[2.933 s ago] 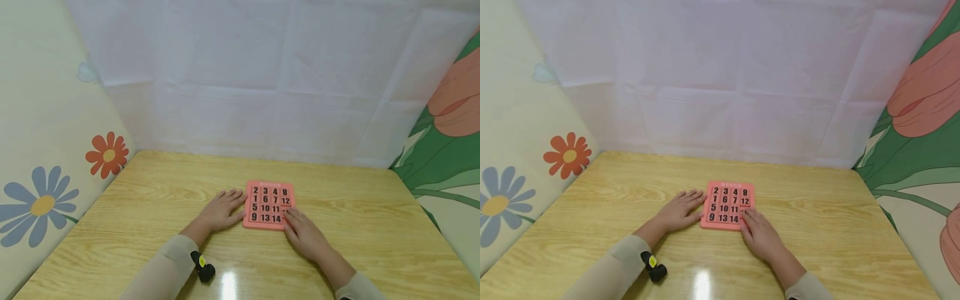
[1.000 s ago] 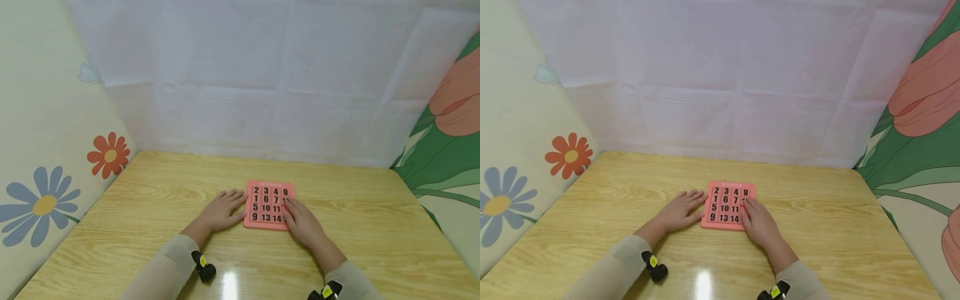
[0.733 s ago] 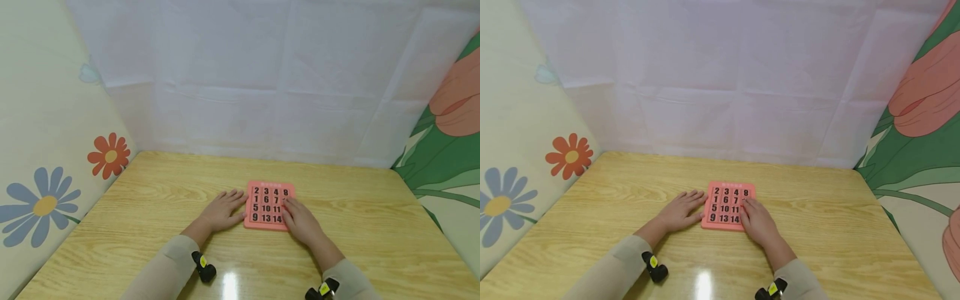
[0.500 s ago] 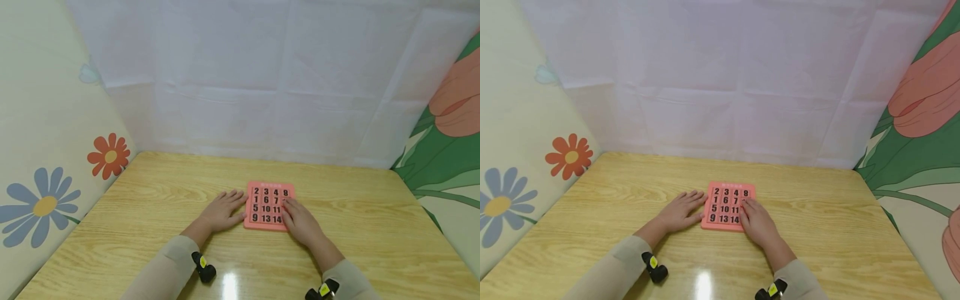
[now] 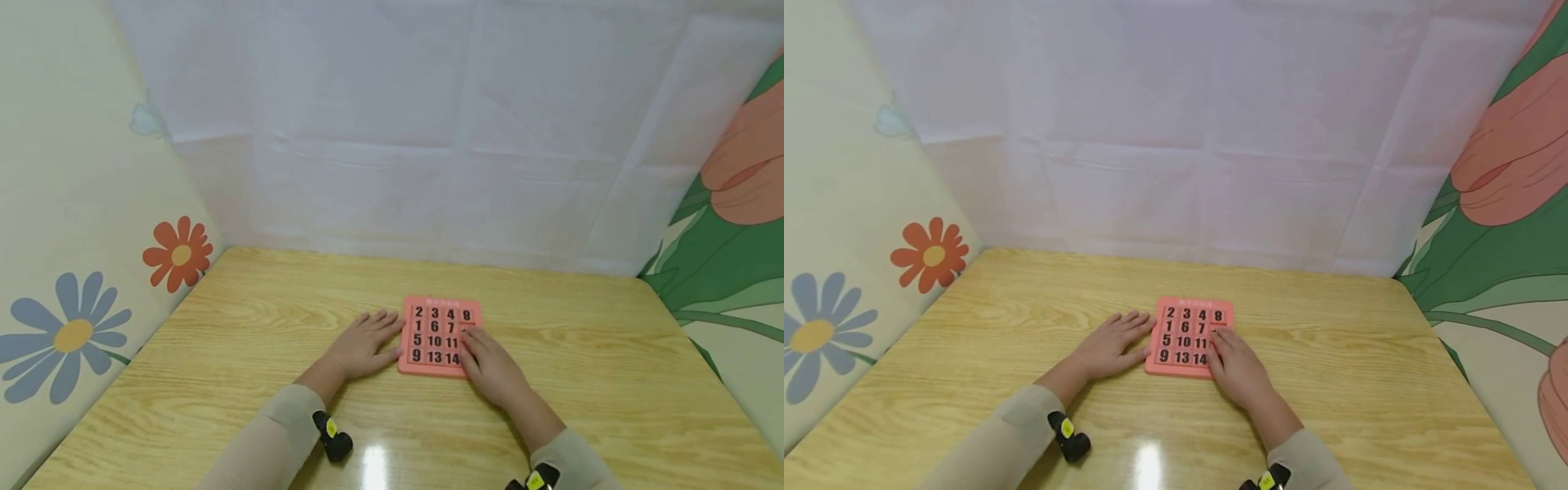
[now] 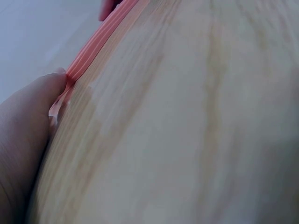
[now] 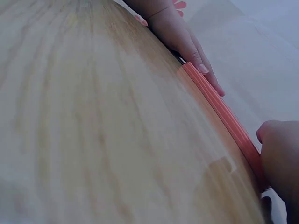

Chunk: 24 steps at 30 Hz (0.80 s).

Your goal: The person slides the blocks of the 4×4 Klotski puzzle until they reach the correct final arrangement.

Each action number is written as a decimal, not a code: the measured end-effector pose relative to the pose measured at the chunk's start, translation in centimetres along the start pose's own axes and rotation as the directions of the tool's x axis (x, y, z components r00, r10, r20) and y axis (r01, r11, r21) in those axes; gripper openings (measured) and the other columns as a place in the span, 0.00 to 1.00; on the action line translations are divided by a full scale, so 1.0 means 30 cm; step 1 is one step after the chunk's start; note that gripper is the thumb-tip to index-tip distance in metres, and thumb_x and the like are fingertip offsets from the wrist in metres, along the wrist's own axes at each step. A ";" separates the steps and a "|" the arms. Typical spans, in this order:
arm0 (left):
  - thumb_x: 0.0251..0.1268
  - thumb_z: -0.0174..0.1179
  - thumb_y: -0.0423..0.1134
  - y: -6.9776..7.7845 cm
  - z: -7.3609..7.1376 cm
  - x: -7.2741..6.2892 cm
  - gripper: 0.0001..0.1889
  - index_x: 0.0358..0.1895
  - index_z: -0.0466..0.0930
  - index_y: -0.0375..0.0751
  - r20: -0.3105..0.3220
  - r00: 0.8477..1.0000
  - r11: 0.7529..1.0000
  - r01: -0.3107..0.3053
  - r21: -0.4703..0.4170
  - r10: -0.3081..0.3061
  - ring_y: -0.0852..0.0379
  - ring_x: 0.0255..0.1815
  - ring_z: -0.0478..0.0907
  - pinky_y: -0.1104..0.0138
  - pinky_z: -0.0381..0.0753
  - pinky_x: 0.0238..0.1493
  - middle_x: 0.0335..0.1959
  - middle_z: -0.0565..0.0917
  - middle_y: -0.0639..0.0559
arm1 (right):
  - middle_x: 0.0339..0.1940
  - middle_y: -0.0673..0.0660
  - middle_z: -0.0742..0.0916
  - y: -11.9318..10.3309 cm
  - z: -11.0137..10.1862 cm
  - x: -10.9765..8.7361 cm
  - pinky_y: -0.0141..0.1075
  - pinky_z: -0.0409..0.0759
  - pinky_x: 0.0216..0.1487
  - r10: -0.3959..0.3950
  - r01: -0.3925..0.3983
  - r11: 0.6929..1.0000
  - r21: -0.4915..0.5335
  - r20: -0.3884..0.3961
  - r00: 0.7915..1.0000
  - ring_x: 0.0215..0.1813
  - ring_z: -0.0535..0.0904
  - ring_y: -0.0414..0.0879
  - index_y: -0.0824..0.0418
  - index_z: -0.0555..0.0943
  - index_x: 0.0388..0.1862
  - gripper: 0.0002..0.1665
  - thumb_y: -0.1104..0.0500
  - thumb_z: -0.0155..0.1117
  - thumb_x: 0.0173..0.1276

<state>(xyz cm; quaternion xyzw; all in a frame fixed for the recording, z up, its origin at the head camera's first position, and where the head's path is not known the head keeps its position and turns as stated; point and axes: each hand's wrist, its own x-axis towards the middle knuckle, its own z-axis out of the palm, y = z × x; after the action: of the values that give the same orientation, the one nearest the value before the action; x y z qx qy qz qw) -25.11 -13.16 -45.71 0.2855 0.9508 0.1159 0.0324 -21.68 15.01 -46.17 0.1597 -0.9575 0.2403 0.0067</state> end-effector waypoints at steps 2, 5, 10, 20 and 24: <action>0.73 0.45 0.60 0.001 -0.001 0.000 0.35 0.77 0.56 0.48 0.000 1.000 1.000 -0.002 0.000 0.002 0.45 0.81 0.50 0.48 0.46 0.81 0.79 0.57 0.48 | 0.74 0.62 0.71 0.000 0.002 -0.005 0.52 0.61 0.77 -0.001 0.001 1.000 -0.005 -0.003 1.000 0.77 0.63 0.59 0.66 0.70 0.71 0.30 0.50 0.49 0.78; 0.73 0.45 0.60 0.003 -0.002 0.000 0.35 0.77 0.56 0.48 0.005 1.000 1.000 -0.001 0.001 0.001 0.45 0.81 0.49 0.48 0.46 0.81 0.79 0.57 0.48 | 0.74 0.62 0.72 -0.001 0.002 -0.013 0.52 0.62 0.77 -0.007 0.007 1.000 -0.005 -0.009 1.000 0.76 0.63 0.59 0.66 0.71 0.70 0.30 0.49 0.50 0.78; 0.73 0.45 0.60 0.001 0.001 0.000 0.35 0.77 0.56 0.48 0.004 1.000 1.000 -0.002 0.000 0.002 0.45 0.81 0.50 0.48 0.47 0.81 0.79 0.57 0.48 | 0.73 0.62 0.72 -0.003 0.001 -0.026 0.52 0.63 0.76 -0.026 0.025 1.000 -0.008 -0.020 0.999 0.76 0.65 0.58 0.66 0.72 0.69 0.29 0.50 0.51 0.77; 0.73 0.45 0.60 -0.001 0.005 0.002 0.35 0.77 0.56 0.48 0.003 1.000 1.000 0.004 -0.008 -0.004 0.45 0.81 0.50 0.48 0.47 0.80 0.79 0.58 0.48 | 0.73 0.62 0.73 -0.006 -0.004 -0.046 0.52 0.63 0.76 -0.033 0.033 0.999 -0.011 -0.018 0.999 0.75 0.65 0.59 0.66 0.72 0.69 0.29 0.50 0.51 0.77; 0.73 0.45 0.60 -0.003 0.006 0.002 0.35 0.77 0.56 0.49 -0.001 1.000 1.000 0.001 -0.004 -0.001 0.45 0.81 0.50 0.48 0.47 0.80 0.79 0.58 0.48 | 0.73 0.62 0.73 -0.004 -0.002 -0.052 0.52 0.63 0.76 -0.045 0.045 0.999 -0.011 -0.024 0.999 0.75 0.65 0.59 0.67 0.72 0.69 0.29 0.51 0.51 0.77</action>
<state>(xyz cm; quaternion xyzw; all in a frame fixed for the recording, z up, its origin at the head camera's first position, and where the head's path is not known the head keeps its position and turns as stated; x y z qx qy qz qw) -25.19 -13.17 -45.91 0.2852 0.9506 0.1178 0.0326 -20.16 15.41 -46.19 0.1783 -0.9547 0.2371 0.0245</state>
